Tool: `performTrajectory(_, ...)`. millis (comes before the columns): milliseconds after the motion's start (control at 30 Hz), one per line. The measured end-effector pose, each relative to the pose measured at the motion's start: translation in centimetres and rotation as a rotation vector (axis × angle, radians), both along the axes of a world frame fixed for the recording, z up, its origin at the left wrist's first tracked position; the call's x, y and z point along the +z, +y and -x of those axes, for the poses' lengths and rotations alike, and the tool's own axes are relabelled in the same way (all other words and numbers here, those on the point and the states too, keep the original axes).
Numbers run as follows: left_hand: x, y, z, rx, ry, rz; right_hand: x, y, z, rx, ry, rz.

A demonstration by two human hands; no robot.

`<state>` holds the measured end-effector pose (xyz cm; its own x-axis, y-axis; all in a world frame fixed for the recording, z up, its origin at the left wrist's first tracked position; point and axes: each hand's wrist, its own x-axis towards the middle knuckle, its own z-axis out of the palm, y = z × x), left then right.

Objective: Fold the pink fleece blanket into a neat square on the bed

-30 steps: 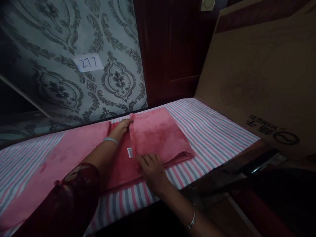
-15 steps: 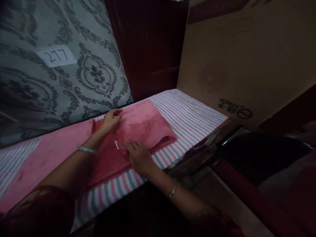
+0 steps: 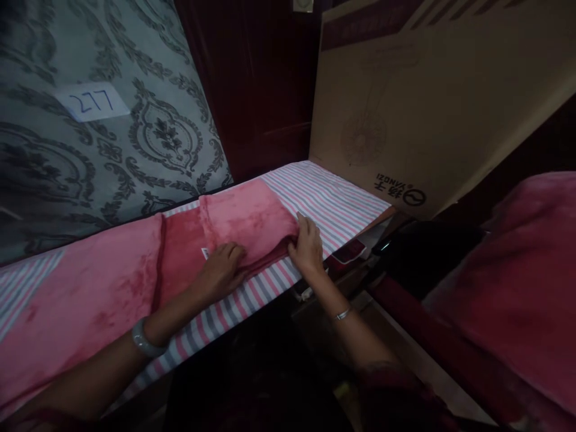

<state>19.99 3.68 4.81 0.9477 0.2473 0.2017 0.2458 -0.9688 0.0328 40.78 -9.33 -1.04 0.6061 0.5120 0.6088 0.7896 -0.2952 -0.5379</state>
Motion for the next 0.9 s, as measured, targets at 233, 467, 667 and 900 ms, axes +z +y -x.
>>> performTrajectory(233, -1.1, 0.0, 0.3, -0.01, 0.1, -0.058, 0.0, 0.6, -2.8, -0.089, 0.061, 0.229)
performTrajectory(467, -1.6, -0.4, 0.5, 0.02, 0.094, -0.075, -1.2, 0.2, -3.7, -0.02, 0.038, 0.165)
performTrajectory(667, -1.8, -0.8, 0.8, 0.018, 0.102, -0.083, -1.8, -0.3, -3.6, 0.044, 0.017, 0.135)
performTrajectory(900, -0.5, -0.4, 2.1, -0.009, 0.001, 0.154, -1.8, -0.9, -5.0, 0.115, 0.048, 0.151)
